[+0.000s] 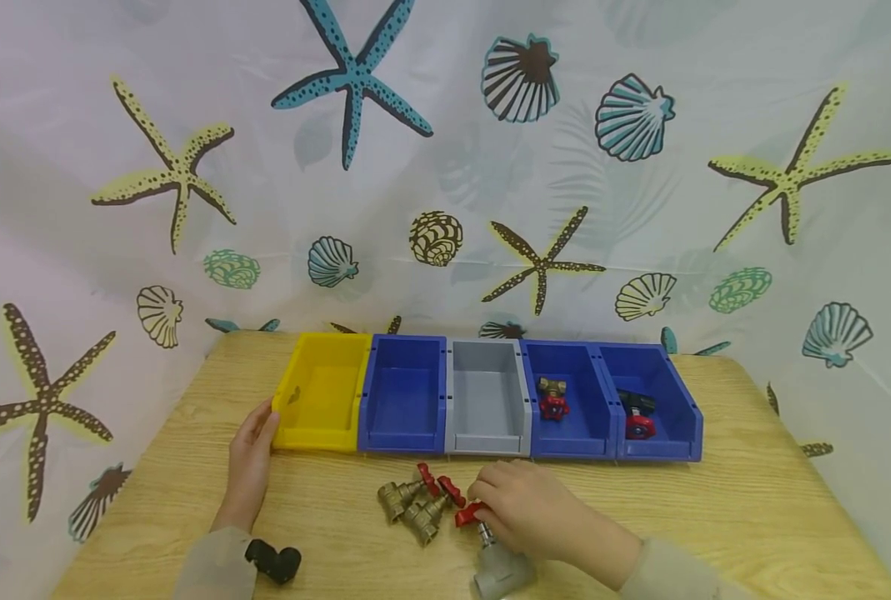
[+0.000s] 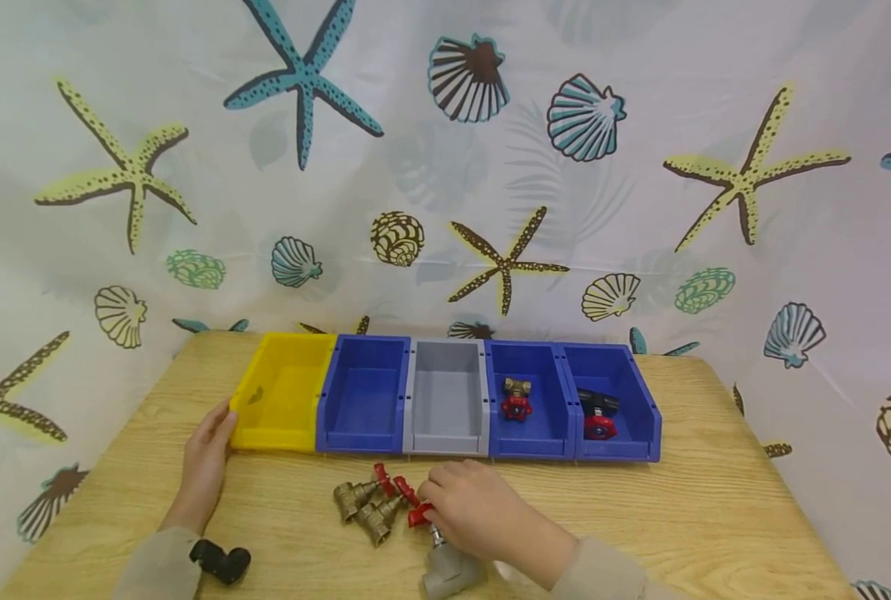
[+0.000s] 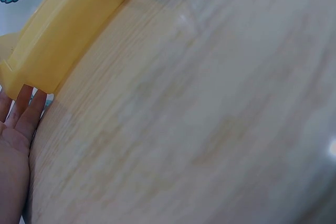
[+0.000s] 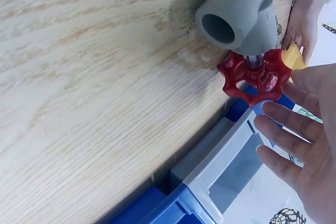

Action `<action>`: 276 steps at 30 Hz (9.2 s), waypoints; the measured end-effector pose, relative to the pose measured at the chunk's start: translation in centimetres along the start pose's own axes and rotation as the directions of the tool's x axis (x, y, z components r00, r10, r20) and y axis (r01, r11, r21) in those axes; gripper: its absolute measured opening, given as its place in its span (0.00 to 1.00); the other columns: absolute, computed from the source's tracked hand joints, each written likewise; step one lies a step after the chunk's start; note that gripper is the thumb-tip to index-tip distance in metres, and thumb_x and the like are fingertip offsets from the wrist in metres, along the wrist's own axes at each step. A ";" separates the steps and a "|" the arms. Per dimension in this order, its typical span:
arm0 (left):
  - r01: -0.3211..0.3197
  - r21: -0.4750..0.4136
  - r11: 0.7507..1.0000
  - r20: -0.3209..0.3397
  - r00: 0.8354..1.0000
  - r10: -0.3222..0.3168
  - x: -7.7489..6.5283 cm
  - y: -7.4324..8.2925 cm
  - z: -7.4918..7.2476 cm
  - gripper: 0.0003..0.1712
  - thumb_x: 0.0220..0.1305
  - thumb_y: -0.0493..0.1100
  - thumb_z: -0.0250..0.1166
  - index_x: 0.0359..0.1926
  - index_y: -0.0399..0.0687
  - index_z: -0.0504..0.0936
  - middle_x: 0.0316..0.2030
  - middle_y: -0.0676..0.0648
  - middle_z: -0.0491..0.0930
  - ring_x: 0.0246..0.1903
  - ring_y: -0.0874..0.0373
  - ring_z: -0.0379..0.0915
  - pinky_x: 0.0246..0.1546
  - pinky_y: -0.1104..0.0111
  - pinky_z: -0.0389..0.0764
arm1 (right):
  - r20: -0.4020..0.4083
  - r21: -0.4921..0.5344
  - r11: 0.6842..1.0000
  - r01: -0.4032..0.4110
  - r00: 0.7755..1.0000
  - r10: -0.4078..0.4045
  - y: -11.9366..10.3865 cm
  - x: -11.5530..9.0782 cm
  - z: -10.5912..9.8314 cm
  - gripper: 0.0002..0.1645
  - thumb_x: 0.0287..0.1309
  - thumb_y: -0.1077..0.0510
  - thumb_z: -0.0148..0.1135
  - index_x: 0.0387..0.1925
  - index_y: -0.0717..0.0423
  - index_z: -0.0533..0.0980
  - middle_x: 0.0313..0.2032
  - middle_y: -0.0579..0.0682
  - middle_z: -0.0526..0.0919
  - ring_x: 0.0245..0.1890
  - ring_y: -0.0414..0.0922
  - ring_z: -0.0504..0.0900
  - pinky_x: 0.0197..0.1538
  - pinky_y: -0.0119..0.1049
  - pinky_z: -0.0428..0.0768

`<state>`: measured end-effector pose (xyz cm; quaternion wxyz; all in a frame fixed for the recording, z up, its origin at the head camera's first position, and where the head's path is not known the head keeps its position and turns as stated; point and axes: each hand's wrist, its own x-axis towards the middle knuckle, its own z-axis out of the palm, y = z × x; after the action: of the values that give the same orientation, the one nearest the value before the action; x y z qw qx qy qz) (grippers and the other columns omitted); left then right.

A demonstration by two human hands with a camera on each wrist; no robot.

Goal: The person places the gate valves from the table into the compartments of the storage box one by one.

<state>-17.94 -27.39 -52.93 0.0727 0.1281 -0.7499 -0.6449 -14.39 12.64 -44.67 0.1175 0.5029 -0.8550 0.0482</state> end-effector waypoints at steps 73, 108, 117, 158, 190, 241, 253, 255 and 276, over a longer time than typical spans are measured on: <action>0.021 -0.001 1.000 0.002 1.000 -0.021 0.0 0.1 0.1 0.38 0.75 0.63 0.46 0.77 0.52 0.55 0.74 0.48 0.55 0.73 0.55 0.48 0.73 0.58 0.53 | 0.055 -0.093 0.996 -0.013 0.998 0.018 -0.1 -0.9 0.3 0.05 0.57 0.55 0.69 0.35 0.49 0.82 0.31 0.42 0.83 0.31 0.40 0.81 0.38 0.36 0.81; 0.017 0.008 1.000 -0.015 1.000 -0.017 -0.1 0.1 0.2 0.41 0.73 0.66 0.47 0.77 0.49 0.55 0.74 0.47 0.55 0.73 0.53 0.49 0.72 0.56 0.54 | -0.137 -0.194 0.981 -0.020 0.990 -0.007 1.8 -0.5 -2.3 0.13 0.53 0.54 0.75 0.37 0.54 0.82 0.33 0.45 0.84 0.32 0.42 0.83 0.34 0.35 0.83; 0.019 0.006 1.000 -0.002 1.000 -0.019 0.0 0.0 0.1 0.37 0.76 0.62 0.46 0.78 0.51 0.54 0.75 0.47 0.54 0.74 0.53 0.47 0.73 0.57 0.52 | -0.153 -0.173 0.983 -0.054 0.988 0.027 2.9 0.2 -3.3 0.13 0.52 0.55 0.76 0.38 0.55 0.82 0.32 0.45 0.83 0.32 0.42 0.82 0.33 0.35 0.82; -0.023 0.029 0.999 -0.040 0.999 0.024 -0.2 -0.1 0.3 0.38 0.75 0.64 0.47 0.76 0.48 0.58 0.72 0.45 0.60 0.71 0.53 0.53 0.71 0.59 0.57 | 0.030 -0.168 0.952 -0.255 0.964 0.263 8.6 6.8 -4.8 0.11 0.60 0.55 0.70 0.42 0.56 0.81 0.35 0.48 0.84 0.32 0.46 0.82 0.35 0.42 0.83; -0.010 0.018 1.000 -0.058 0.998 0.011 -0.3 0.0 0.5 0.36 0.76 0.61 0.47 0.76 0.49 0.60 0.71 0.46 0.62 0.71 0.55 0.54 0.65 0.78 0.61 | 0.096 -0.193 0.921 -0.339 0.927 0.362 9.6 7.5 -0.8 0.06 0.59 0.59 0.70 0.36 0.56 0.80 0.31 0.50 0.83 0.29 0.49 0.82 0.32 0.44 0.83; 0.046 -0.092 0.995 -0.051 0.997 -0.051 -0.1 0.4 0.3 0.38 0.71 0.64 0.53 0.75 0.50 0.63 0.71 0.49 0.61 0.70 0.58 0.55 0.68 0.73 0.60 | 0.232 -0.272 0.860 -0.432 0.838 0.494 8.1 9.7 0.3 0.16 0.65 0.51 0.65 0.47 0.59 0.80 0.43 0.54 0.84 0.44 0.51 0.83 0.48 0.48 0.82; 0.044 -0.077 0.996 -0.056 0.997 -0.049 -0.2 0.4 0.3 0.38 0.72 0.64 0.52 0.75 0.50 0.62 0.72 0.48 0.61 0.70 0.58 0.54 0.67 0.73 0.61 | 0.151 -0.253 0.878 -0.406 0.880 0.450 7.7 9.1 0.0 0.12 0.65 0.52 0.65 0.41 0.57 0.80 0.36 0.52 0.84 0.36 0.50 0.83 0.41 0.46 0.84; 0.043 -0.066 0.997 -0.058 0.997 -0.047 -0.2 0.4 0.3 0.38 0.72 0.64 0.52 0.75 0.50 0.62 0.72 0.48 0.61 0.70 0.57 0.54 0.67 0.73 0.61 | 0.124 -0.245 0.883 -0.401 0.890 0.439 7.7 8.9 -0.1 0.10 0.64 0.53 0.66 0.40 0.57 0.81 0.35 0.51 0.84 0.35 0.49 0.83 0.40 0.45 0.84; 0.046 -0.035 0.998 -0.065 0.997 -0.048 -0.1 0.4 0.4 0.39 0.72 0.65 0.51 0.75 0.52 0.62 0.72 0.49 0.61 0.70 0.57 0.55 0.70 0.67 0.59 | -0.008 -0.177 0.912 -0.369 0.927 0.374 6.5 4.3 -1.7 0.10 0.61 0.57 0.67 0.42 0.57 0.82 0.38 0.51 0.85 0.38 0.50 0.85 0.42 0.50 0.84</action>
<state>-17.97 -26.93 -52.57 0.0844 0.1658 -0.7330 -0.6543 -21.85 12.54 -41.75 0.1390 0.3195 -0.9372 -0.0123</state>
